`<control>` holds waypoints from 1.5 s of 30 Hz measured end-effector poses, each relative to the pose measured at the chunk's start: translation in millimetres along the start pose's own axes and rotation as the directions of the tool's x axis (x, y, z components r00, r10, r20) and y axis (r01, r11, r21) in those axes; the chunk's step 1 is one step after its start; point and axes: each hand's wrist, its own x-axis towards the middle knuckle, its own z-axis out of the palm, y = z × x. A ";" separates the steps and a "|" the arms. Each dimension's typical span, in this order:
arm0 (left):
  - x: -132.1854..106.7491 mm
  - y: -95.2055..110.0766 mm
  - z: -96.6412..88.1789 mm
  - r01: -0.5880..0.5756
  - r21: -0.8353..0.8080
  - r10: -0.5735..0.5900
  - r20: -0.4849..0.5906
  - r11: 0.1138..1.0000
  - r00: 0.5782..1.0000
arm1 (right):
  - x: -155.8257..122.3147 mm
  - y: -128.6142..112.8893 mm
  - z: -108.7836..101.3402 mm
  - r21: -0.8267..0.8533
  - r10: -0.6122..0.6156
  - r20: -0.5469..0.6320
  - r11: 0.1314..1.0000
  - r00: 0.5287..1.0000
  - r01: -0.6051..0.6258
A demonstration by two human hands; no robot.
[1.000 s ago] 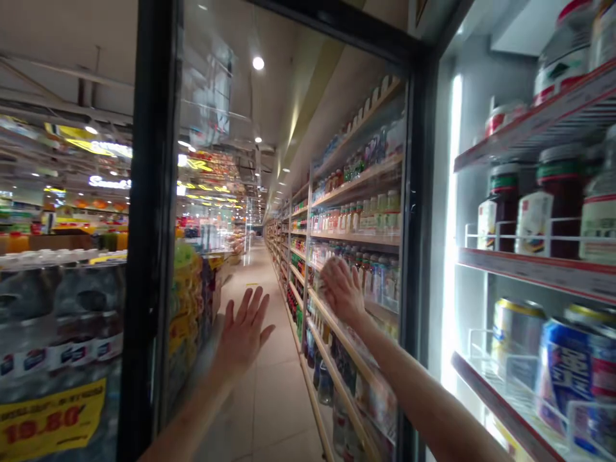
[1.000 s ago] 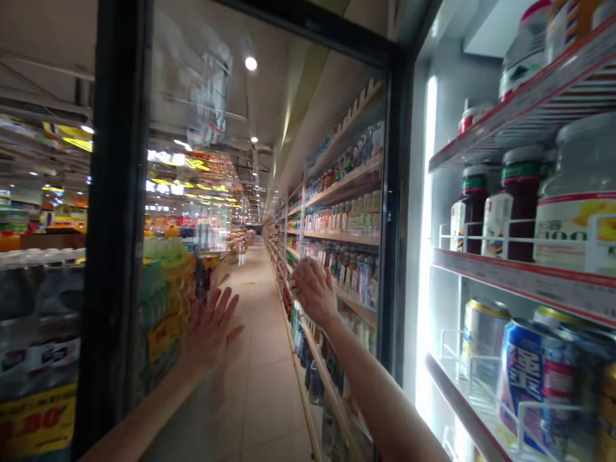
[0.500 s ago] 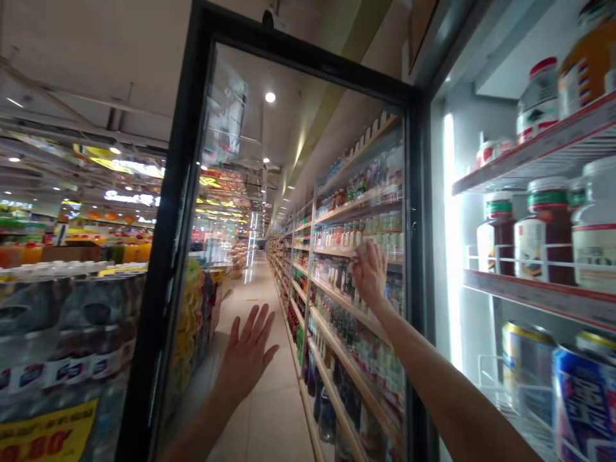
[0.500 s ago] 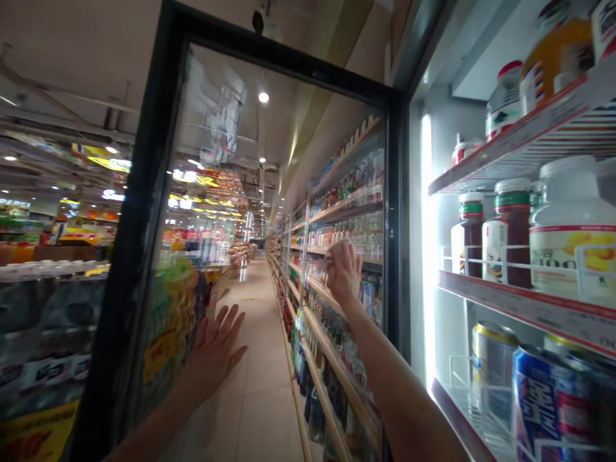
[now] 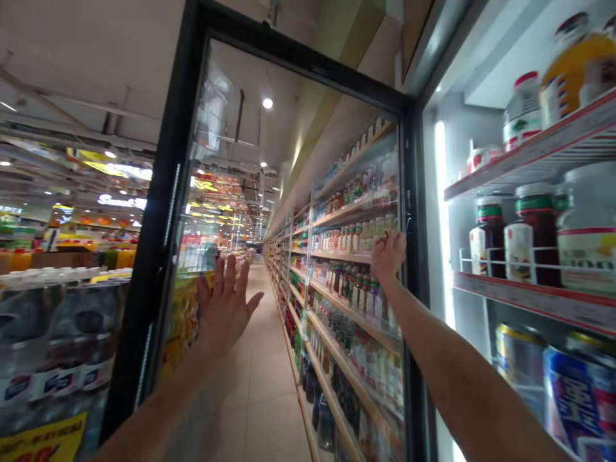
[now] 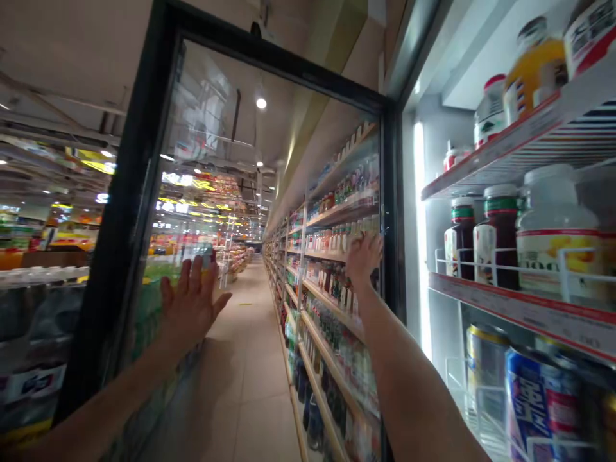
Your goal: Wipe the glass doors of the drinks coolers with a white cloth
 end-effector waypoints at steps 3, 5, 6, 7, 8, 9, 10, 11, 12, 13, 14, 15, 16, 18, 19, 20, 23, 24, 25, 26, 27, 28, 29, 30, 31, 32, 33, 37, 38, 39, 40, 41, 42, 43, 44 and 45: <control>-0.7 1.8 -2.4 0.001 0.000 -0.001 0.001 1.000 1.000 | 12.2 -37.6 12.1 0.015 -0.105 0.038 0.994 0.994 0.104; 0.4 1.2 -3.1 0.007 -0.010 -0.006 0.009 1.000 1.000 | 5.1 -70.4 19.7 0.073 -0.402 0.134 0.916 0.906 0.395; 0.8 0.3 -3.0 0.009 -0.016 -0.008 0.009 1.000 1.000 | 0.7 -82.3 21.6 0.118 -0.565 0.181 0.825 0.805 0.553; 0.9 -1.0 -2.8 0.009 -0.020 -0.008 0.011 1.000 1.000 | -2.2 -88.9 22.0 0.160 -0.683 0.215 0.730 0.698 0.665; 0.7 -2.4 -2.5 0.005 -0.020 -0.005 0.013 1.000 1.000 | -2.6 -90.0 20.9 0.179 -0.734 0.235 0.677 0.637 0.714; 0.3 -3.9 -2.2 -0.002 -0.018 0.002 0.017 1.000 1.000 | -0.3 -86.3 18.8 0.165 -0.711 0.238 0.701 0.661 0.694; -0.2 -5.1 -1.8 -0.010 -0.011 0.011 0.023 1.000 1.000 | 3.9 -79.5 16.3 0.121 -0.621 0.222 0.782 0.751 0.611; -0.7 -6.0 -1.5 -0.019 -0.002 0.019 0.031 1.000 0.999 | 8.6 -71.9 14.2 0.065 -0.474 0.183 0.880 0.861 0.470; -1.1 -6.5 -1.1 -0.029 0.009 0.028 0.042 1.000 0.999 | 12.0 -65.6 13.1 0.018 -0.307 0.128 0.952 0.943 0.307; -1.2 -6.6 -0.8 -0.036 0.021 0.035 0.052 0.999 0.998 | 12.1 -62.7 13.0 -0.007 -0.177 0.079 0.984 0.981 0.178; -1.1 -6.3 -0.5 -0.037 0.033 0.035 0.056 0.999 0.998 | 7.8 -64.0 14.2 -0.010 -0.130 0.058 0.991 0.990 0.131; -0.9 -6.0 -0.2 -0.034 0.044 0.031 0.058 0.998 0.998 | -1.0 -69.9 16.3 0.009 -0.177 0.067 0.984 0.982 0.177; -0.6 -5.8 -0.1 -0.029 0.054 0.026 0.059 0.998 0.998 | -13.6 -79.3 19.0 0.047 -0.300 0.097 0.954 0.949 0.297; -0.9 -7.9 -0.8 -0.026 0.069 0.022 0.069 0.997 0.997 | -41.3 -103.7 24.7 0.167 -0.614 0.148 0.788 0.775 0.592; -1.9 -10.8 -1.6 -0.039 0.070 0.033 0.082 0.997 0.996 | -51.6 -115.7 27.1 0.216 -0.716 0.152 0.697 0.682 0.684; -3.7 -15.3 -2.9 -0.063 0.064 0.057 0.100 0.996 0.993 | -56.8 -126.5 29.0 0.239 -0.755 0.148 0.655 0.639 0.717; -14.1 -36.8 -10.3 -0.086 0.030 0.082 0.120 0.996 0.989 | -41.2 -152.2 32.8 0.209 -0.601 0.121 0.793 0.790 0.572; -18.5 -45.1 -14.0 -0.063 0.016 0.061 0.101 0.998 0.993 | -31.4 -160.1 34.2 0.196 -0.518 0.110 0.848 0.848 0.492; -22.9 -53.1 -18.6 -0.038 -0.002 0.038 0.077 0.999 0.996 | -23.9 -168.3 35.5 0.196 -0.466 0.107 0.876 0.878 0.441; -26.8 -60.1 -23.7 -0.020 -0.026 0.022 0.053 0.999 0.998 | -21.6 -176.7 36.6 0.206 -0.459 0.115 0.878 0.881 0.431; -30.3 -65.6 -29.5 -0.021 -0.058 0.023 0.033 0.998 0.999 | -26.0 -185.0 36.8 0.224 -0.495 0.131 0.859 0.859 0.460; -33.1 -69.6 -35.7 -0.035 -0.092 0.037 0.021 0.995 0.999 | -37.9 -192.6 35.9 0.249 -0.559 0.148 0.819 0.816 0.517; -35.4 -72.0 -42.1 -0.054 -0.126 0.056 0.014 0.991 0.998 | -56.1 -199.1 33.5 0.280 -0.645 0.163 0.756 0.747 0.591; -37.3 -73.0 -48.5 -0.068 -0.154 0.070 0.008 0.986 0.998 | -78.5 -203.8 30.1 0.320 -0.739 0.169 0.667 0.653 0.673; -39.1 -73.0 -54.6 -0.072 -0.175 0.073 0.001 0.982 0.997 | -101.7 -206.9 26.0 0.364 -0.827 0.158 0.556 0.539 0.747; -40.8 -72.4 -60.1 -0.070 -0.191 0.071 -0.002 0.979 0.997 | -122.1 -208.7 22.1 0.417 -0.909 0.134 0.413 0.395 0.810; -42.5 -71.5 -64.7 -0.061 -0.204 0.062 0.002 0.977 0.998 | -136.5 -210.1 19.2 0.459 -0.955 0.104 0.293 0.277 0.839; -47.8 -68.8 -74.0 -0.006 -0.245 0.014 0.028 0.969 1.000 | -119.4 -230.5 21.9 0.450 -0.873 0.142 0.476 0.466 0.755; -48.4 -68.7 -75.0 0.000 -0.253 0.007 0.027 0.967 1.000 | -106.4 -240.0 24.6 0.410 -0.785 0.172 0.607 0.595 0.681; -48.6 -68.9 -75.9 0.001 -0.261 0.005 0.022 0.965 1.000 | -97.2 -249.5 26.8 0.384 -0.721 0.191 0.680 0.666 0.625; -48.5 -69.4 -76.9 -0.004 -0.268 0.009 0.018 0.963 1.000 | -95.0 -257.7 27.5 0.377 -0.703 0.202 0.699 0.682 0.608; -48.2 -70.4 -78.2 -0.014 -0.274 0.019 0.014 0.962 1.000 | -102.1 -263.3 26.1 0.387 -0.726 0.209 0.676 0.655 0.627; -47.8 -71.8 -79.8 -0.028 -0.278 0.033 0.011 0.960 0.999 | -118.5 -265.5 22.2 0.413 -0.782 0.205 0.614 0.589 0.672; -47.5 -73.8 -81.5 -0.046 -0.280 0.051 0.013 0.959 0.999 | -143.1 -263.8 16.2 0.449 -0.850 0.190 0.520 0.491 0.726; -47.5 -76.2 -83.1 -0.065 -0.275 0.073 0.019 0.959 0.997 | -172.9 -258.1 8.7 0.480 -0.904 0.158 0.423 0.398 0.769; -47.8 -78.9 -84.5 -0.086 -0.263 0.097 0.030 0.961 0.995 | -204.0 -248.8 1.1 0.507 -0.946 0.115 0.317 0.301 0.802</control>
